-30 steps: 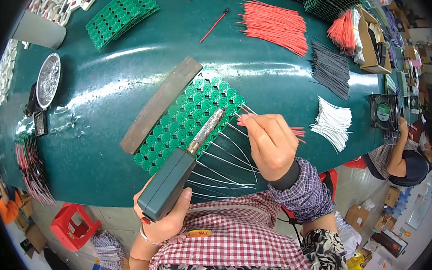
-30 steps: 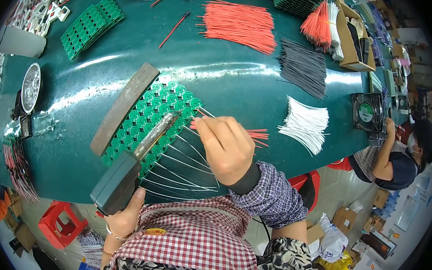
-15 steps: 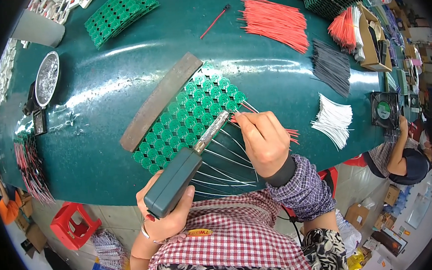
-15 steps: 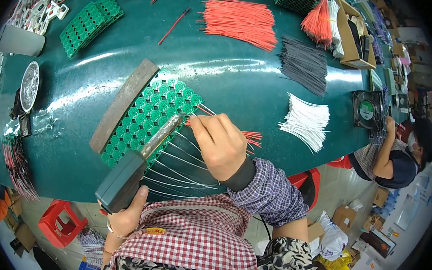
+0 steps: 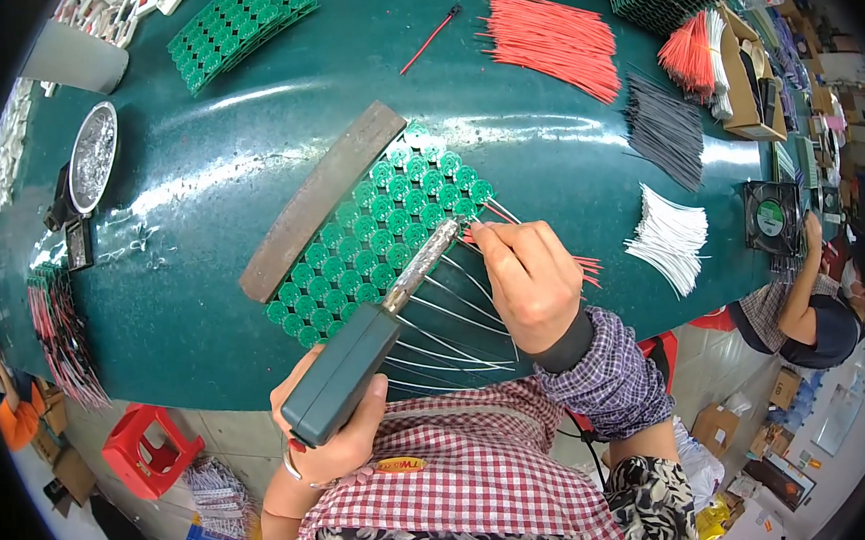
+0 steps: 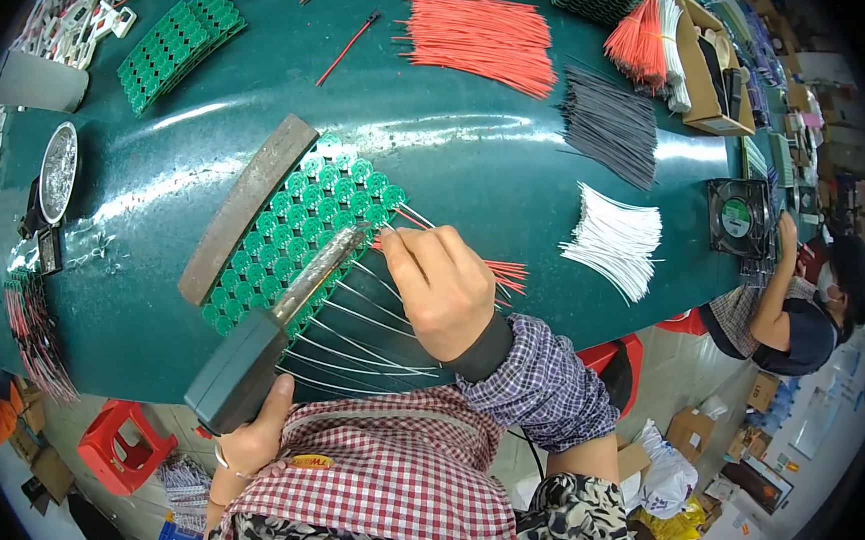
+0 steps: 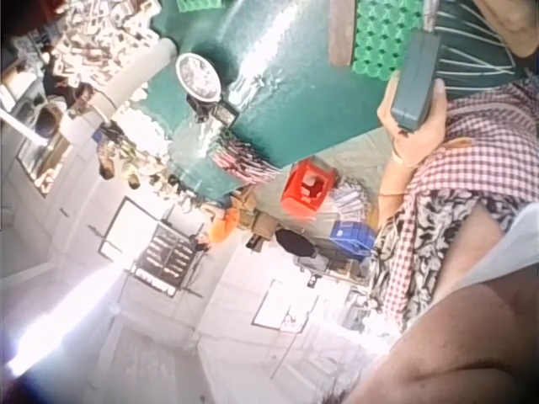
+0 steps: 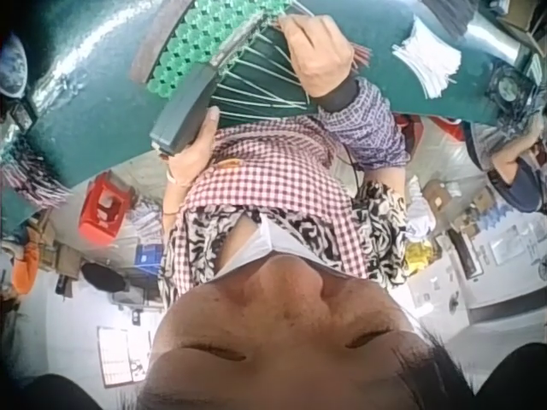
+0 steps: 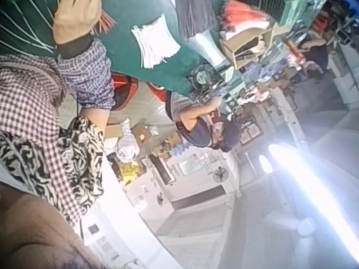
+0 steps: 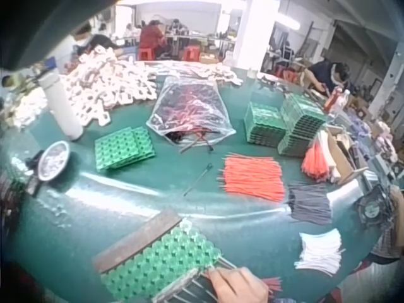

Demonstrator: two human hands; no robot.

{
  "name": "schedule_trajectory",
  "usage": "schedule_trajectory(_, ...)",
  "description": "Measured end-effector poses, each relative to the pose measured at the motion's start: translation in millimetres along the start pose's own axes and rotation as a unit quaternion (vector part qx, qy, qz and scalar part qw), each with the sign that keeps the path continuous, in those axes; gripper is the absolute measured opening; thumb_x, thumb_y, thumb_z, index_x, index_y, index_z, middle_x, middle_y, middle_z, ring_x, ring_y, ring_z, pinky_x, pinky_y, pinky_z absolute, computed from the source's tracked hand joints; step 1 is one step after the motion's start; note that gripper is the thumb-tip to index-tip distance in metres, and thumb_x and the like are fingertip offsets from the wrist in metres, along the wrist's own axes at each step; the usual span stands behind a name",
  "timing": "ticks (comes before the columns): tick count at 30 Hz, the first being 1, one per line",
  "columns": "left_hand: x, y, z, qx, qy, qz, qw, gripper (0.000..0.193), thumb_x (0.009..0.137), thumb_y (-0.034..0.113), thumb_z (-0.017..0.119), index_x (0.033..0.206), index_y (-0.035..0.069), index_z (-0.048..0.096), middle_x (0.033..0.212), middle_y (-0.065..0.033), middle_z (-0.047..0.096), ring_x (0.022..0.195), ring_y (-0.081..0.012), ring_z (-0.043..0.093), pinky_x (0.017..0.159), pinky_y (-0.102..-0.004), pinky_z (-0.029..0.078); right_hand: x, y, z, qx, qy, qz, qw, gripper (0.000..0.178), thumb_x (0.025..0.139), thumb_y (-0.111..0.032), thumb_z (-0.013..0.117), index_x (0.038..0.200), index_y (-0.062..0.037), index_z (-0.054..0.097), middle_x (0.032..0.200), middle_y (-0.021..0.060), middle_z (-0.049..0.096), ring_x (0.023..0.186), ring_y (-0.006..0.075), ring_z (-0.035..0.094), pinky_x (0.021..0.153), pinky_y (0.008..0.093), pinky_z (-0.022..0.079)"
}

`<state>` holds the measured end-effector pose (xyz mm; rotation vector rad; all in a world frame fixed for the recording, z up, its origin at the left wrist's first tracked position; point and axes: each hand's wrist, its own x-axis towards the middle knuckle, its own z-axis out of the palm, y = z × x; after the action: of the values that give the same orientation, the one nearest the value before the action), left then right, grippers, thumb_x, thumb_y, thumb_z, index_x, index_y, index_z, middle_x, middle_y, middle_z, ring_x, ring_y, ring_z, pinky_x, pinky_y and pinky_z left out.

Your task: The person solders wires to electronic components in a plastic grid array using a wire-feeding soldering gun.

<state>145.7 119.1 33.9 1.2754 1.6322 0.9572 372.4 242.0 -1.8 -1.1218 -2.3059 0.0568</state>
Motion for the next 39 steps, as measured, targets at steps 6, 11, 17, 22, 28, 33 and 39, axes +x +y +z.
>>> schedule_trajectory(6,-8,-3,0,-0.035,0.045,-0.023,0.998,0.032,0.075,0.002,0.077,0.105,-0.005,0.073,0.092,-0.0165,0.072,0.075,-0.0237,0.071,0.067,-0.0311,0.056,3,-6,-4,0.015,0.002,0.023,1.000,0.029,0.073,0.008,0.077,0.100,0.0031,0.071,0.088,0.0106,0.067,0.075,0.0243,0.064,0.063,0.0338,0.053)
schedule_trajectory(11,-5,-4,0,-0.018,0.043,0.014,0.999,0.033,0.076,0.005,0.078,0.107,-0.005,0.073,0.091,-0.0152,0.073,0.073,-0.0220,0.071,0.067,-0.0305,0.055,-2,-2,-1,-0.006,-0.001,0.007,1.000,0.033,0.071,-0.001,0.069,0.105,0.0022,0.070,0.093,0.0078,0.066,0.079,0.0213,0.062,0.063,0.0307,0.053)
schedule_trajectory(17,-7,0,0,-0.039,0.058,-0.016,0.997,0.032,0.077,0.007,0.080,0.106,-0.003,0.073,0.086,-0.0125,0.073,0.069,-0.0206,0.070,0.063,-0.0296,0.053,-1,-3,-2,-0.008,0.013,0.005,1.000,0.033,0.071,0.000,0.069,0.104,0.0022,0.069,0.093,0.0084,0.066,0.080,0.0228,0.063,0.064,0.0328,0.053)
schedule_trajectory(22,-25,-7,-13,-0.035,0.000,-0.047,0.998,0.047,0.084,-0.003,0.077,0.129,-0.002,0.063,0.119,-0.0112,0.070,0.108,-0.0200,0.065,0.094,-0.0336,0.051,-2,-11,-4,0.033,0.047,-0.023,0.998,0.033,0.071,0.000,0.069,0.104,0.0029,0.069,0.094,0.0098,0.068,0.080,0.0241,0.064,0.066,0.0331,0.053)
schedule_trajectory(28,-14,-6,-4,-0.027,0.066,0.018,0.997,0.027,0.077,0.006,0.080,0.103,-0.003,0.073,0.085,-0.0127,0.072,0.068,-0.0211,0.069,0.062,-0.0308,0.053,-5,-14,-4,0.046,-0.004,-0.009,0.999,0.033,0.072,-0.001,0.069,0.105,0.0042,0.068,0.097,0.0106,0.067,0.080,0.0243,0.063,0.067,0.0333,0.052)
schedule_trajectory(33,-13,-6,-2,-0.039,0.060,0.030,0.997,0.026,0.077,0.003,0.078,0.101,-0.004,0.072,0.086,-0.0127,0.070,0.068,-0.0210,0.068,0.062,-0.0304,0.053,-3,-15,-3,0.034,-0.015,-0.011,0.999,0.033,0.074,-0.002,0.068,0.106,0.0043,0.068,0.097,0.0103,0.066,0.080,0.0240,0.062,0.067,0.0336,0.052)
schedule_trajectory(39,-11,-8,-1,-0.019,0.048,0.048,0.998,0.023,0.075,-0.001,0.076,0.097,-0.004,0.072,0.084,-0.0129,0.068,0.065,-0.0213,0.065,0.059,-0.0300,0.051,-3,-17,-3,0.026,-0.023,-0.010,0.999,0.033,0.073,-0.002,0.068,0.106,0.0041,0.069,0.096,0.0101,0.065,0.079,0.0237,0.061,0.066,0.0336,0.052)
